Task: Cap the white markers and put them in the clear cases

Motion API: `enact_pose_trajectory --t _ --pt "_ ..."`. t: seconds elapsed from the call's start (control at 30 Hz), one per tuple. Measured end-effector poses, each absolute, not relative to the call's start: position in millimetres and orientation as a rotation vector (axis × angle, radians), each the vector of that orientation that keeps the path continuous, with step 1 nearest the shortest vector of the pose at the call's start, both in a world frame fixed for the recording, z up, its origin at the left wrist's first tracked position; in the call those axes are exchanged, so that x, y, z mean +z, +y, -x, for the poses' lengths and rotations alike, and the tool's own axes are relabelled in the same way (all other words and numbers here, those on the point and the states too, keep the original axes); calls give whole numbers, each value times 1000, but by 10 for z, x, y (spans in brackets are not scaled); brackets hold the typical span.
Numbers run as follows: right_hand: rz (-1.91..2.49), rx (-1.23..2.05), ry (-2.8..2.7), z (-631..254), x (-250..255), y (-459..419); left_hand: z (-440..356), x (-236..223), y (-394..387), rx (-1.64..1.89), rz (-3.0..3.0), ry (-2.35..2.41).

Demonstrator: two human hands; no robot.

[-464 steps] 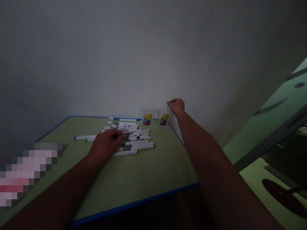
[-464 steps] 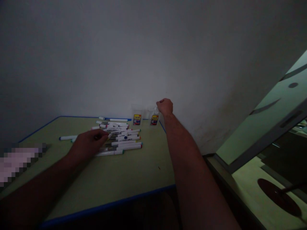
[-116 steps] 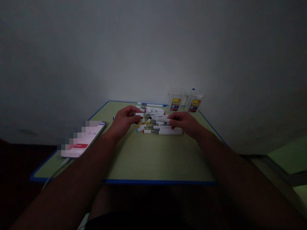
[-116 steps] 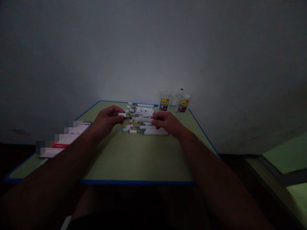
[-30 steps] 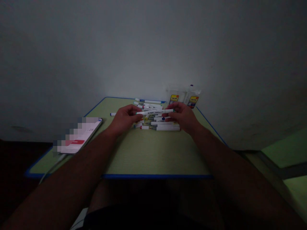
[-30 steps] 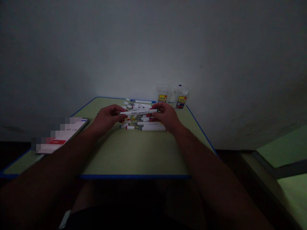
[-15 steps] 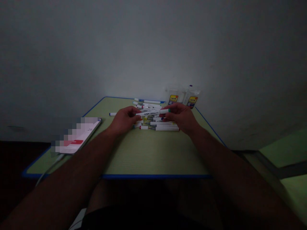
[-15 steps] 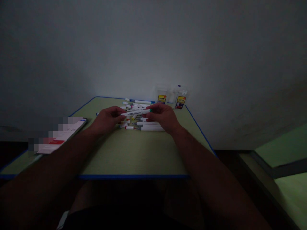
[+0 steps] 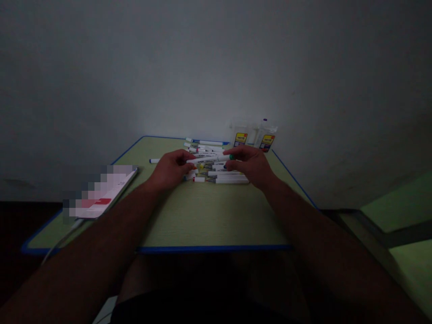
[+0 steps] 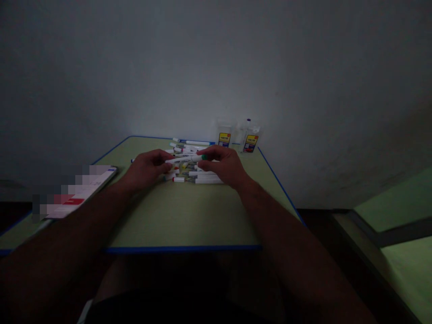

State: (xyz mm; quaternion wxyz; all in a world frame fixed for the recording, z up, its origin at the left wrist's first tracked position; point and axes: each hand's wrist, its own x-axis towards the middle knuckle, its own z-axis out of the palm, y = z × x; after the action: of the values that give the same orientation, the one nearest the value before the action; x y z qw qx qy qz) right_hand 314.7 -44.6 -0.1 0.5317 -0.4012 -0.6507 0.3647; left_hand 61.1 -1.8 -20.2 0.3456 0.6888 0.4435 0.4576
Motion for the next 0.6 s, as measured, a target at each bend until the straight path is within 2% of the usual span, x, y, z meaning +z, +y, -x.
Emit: enact_pose_trajectory --t 0.6 --pt "930 859 -1587 -3129 41 -474 -653 -123 -179 1003 -2365 1091"
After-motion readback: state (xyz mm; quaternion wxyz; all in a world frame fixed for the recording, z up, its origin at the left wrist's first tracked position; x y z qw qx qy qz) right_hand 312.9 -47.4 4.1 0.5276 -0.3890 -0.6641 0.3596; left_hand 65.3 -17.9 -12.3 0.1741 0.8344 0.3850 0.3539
